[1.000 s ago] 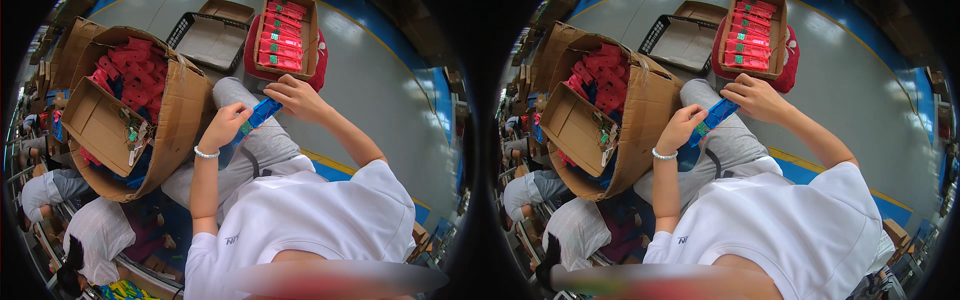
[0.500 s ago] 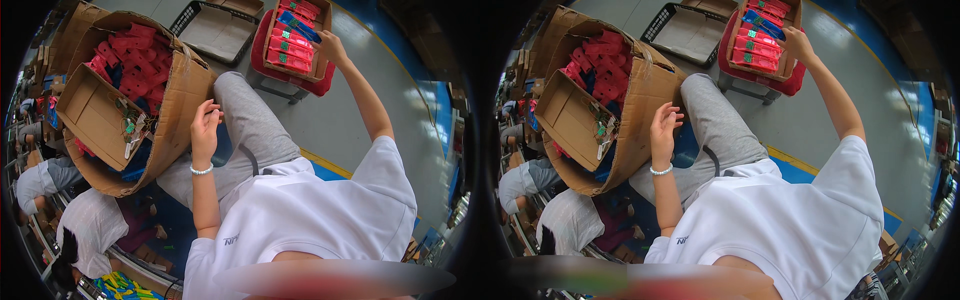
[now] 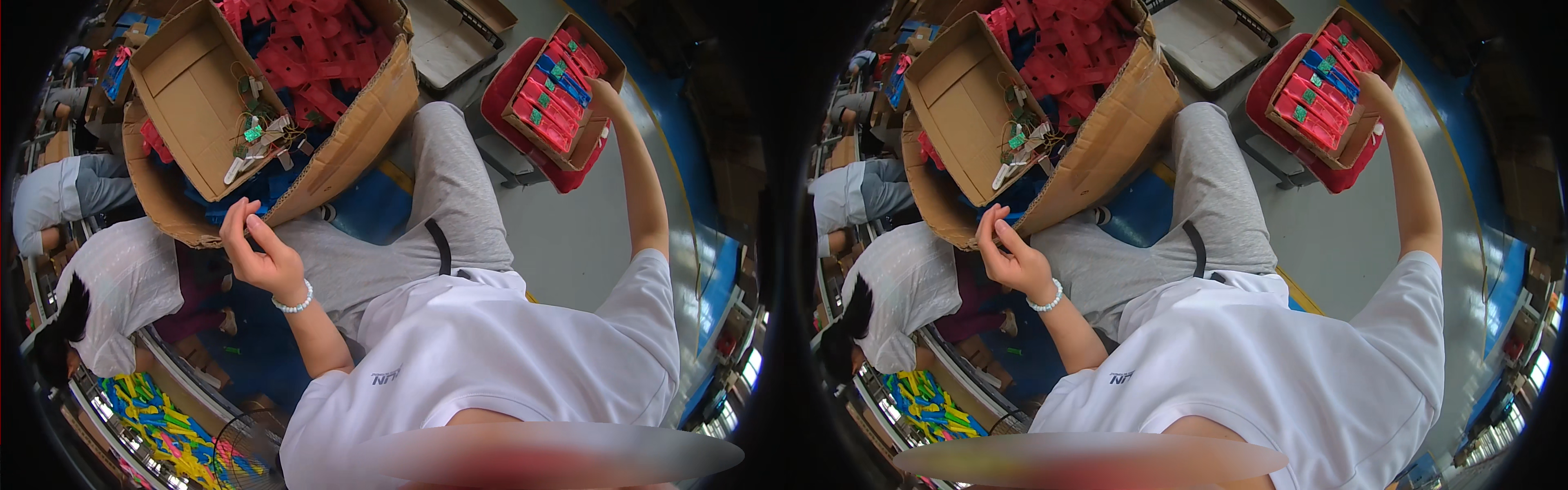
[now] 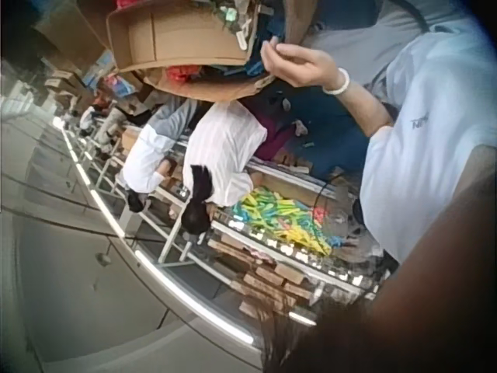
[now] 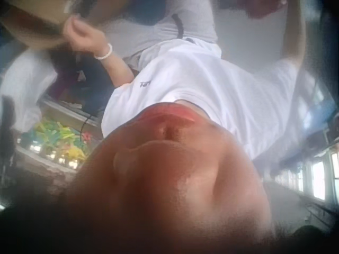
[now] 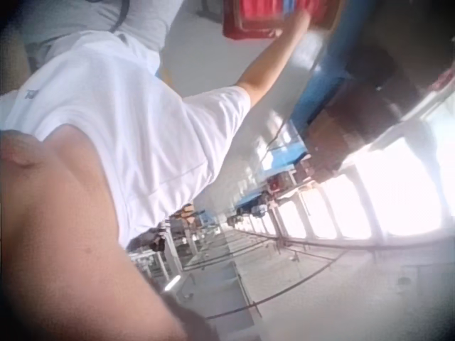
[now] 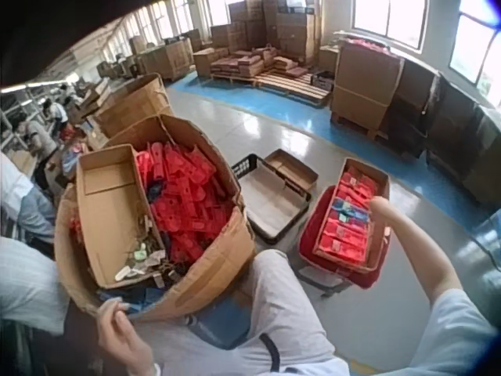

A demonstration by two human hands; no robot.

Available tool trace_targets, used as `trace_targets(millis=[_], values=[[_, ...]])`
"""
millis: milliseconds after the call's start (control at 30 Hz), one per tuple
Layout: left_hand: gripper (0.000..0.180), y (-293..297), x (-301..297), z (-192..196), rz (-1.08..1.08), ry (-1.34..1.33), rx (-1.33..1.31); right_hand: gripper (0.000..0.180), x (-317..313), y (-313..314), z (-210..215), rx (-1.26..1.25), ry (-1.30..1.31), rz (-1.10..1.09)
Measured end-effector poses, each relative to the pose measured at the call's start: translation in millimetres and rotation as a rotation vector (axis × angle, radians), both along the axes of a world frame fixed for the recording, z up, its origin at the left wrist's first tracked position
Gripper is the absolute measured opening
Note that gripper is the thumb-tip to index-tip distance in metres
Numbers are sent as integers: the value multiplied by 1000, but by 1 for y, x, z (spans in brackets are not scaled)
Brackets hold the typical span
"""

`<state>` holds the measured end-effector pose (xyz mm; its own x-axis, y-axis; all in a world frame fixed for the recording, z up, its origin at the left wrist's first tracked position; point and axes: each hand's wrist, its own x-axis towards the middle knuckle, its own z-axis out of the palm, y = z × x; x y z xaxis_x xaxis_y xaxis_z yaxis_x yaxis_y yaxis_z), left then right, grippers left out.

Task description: The person assembles electronic components and wiring into pink and blue plastic housings by hand.

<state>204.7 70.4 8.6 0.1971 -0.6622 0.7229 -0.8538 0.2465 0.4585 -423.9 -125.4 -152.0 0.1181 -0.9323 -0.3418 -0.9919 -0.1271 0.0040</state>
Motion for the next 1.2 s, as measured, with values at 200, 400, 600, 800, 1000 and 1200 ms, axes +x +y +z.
trace_targets(millis=[200, 400, 600, 800, 1000, 1200], values=[[30, -21, 43, -51, 271, -433, 158, 44, 198, -46, 125, -568, -209, 275], [32, -10, 43, -56, 238, -402, 140, 27, 420, -72, 198, -175, -490, 770], [30, 4, 41, -65, 227, -334, 151, 58, 561, -112, 97, 422, 26, 1102], [30, 4, 41, -66, 202, -282, 111, 84, 576, -119, 22, 603, 120, 1076], [27, 5, 46, -70, 128, -255, 90, 68, 556, -107, 33, 508, -44, 968], [24, 10, 56, -72, 97, -293, 49, 47, 521, -114, 57, 165, -307, 1171]])
